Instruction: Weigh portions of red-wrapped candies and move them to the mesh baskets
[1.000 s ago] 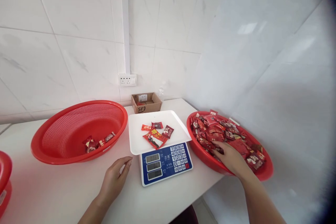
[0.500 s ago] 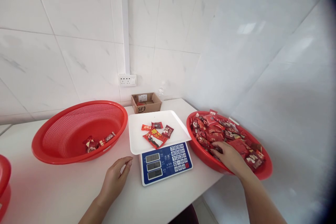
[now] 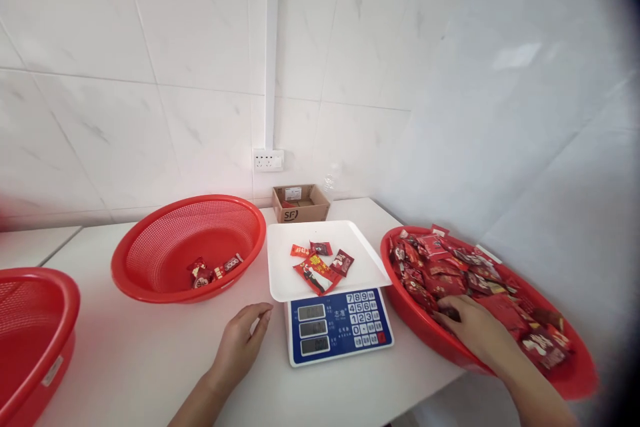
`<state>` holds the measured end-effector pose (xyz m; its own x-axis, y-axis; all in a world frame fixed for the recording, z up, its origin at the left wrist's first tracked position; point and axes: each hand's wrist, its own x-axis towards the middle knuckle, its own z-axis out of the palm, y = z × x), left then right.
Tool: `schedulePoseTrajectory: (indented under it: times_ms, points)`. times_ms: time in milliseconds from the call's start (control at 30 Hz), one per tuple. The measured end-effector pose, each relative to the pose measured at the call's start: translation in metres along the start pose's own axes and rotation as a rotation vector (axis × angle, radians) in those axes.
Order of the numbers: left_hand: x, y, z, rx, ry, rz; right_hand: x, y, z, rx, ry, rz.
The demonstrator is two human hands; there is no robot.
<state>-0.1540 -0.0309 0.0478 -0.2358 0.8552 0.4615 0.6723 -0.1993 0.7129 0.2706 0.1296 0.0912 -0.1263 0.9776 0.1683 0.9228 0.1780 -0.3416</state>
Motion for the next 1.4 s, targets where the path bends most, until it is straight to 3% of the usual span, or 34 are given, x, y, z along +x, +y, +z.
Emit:
schedulePoseTrajectory:
  times_ms: [267,367,467,600,667,767,867,1033,1233,1400]
  points:
    - [-0.002,0.000,0.002,0.000,-0.016,-0.001,0.001,0.011,0.002,0.057,-0.004,-0.030]
    - [-0.002,0.000,0.002,-0.002,-0.020,0.005,-0.001,0.010,0.000,0.087,0.091,-0.031]
    - [-0.002,0.000,0.001,-0.003,-0.010,0.011,-0.008,0.003,-0.009,0.037,0.269,0.026]
    - [-0.002,0.000,0.002,-0.006,-0.004,0.007,-0.019,-0.021,-0.026,0.028,0.517,0.123]
    - [-0.002,0.000,0.003,-0.011,-0.009,0.008,-0.020,-0.044,-0.029,0.099,0.593,0.035]
    - [-0.003,0.000,0.003,-0.017,-0.017,0.005,-0.012,-0.087,-0.020,0.209,0.607,-0.221]
    - [-0.003,0.000,0.002,-0.013,-0.014,-0.001,0.006,-0.132,0.002,0.280,0.440,-0.429]
    - [-0.002,-0.001,0.001,-0.005,0.013,0.000,0.039,-0.178,0.043,0.311,0.250,-0.518]
    - [-0.002,0.000,0.002,-0.001,0.018,0.003,0.053,-0.192,0.064,0.308,0.132,-0.475]
    - [-0.003,0.003,0.001,-0.007,0.012,0.013,0.044,-0.215,0.060,0.127,-0.216,-0.387]
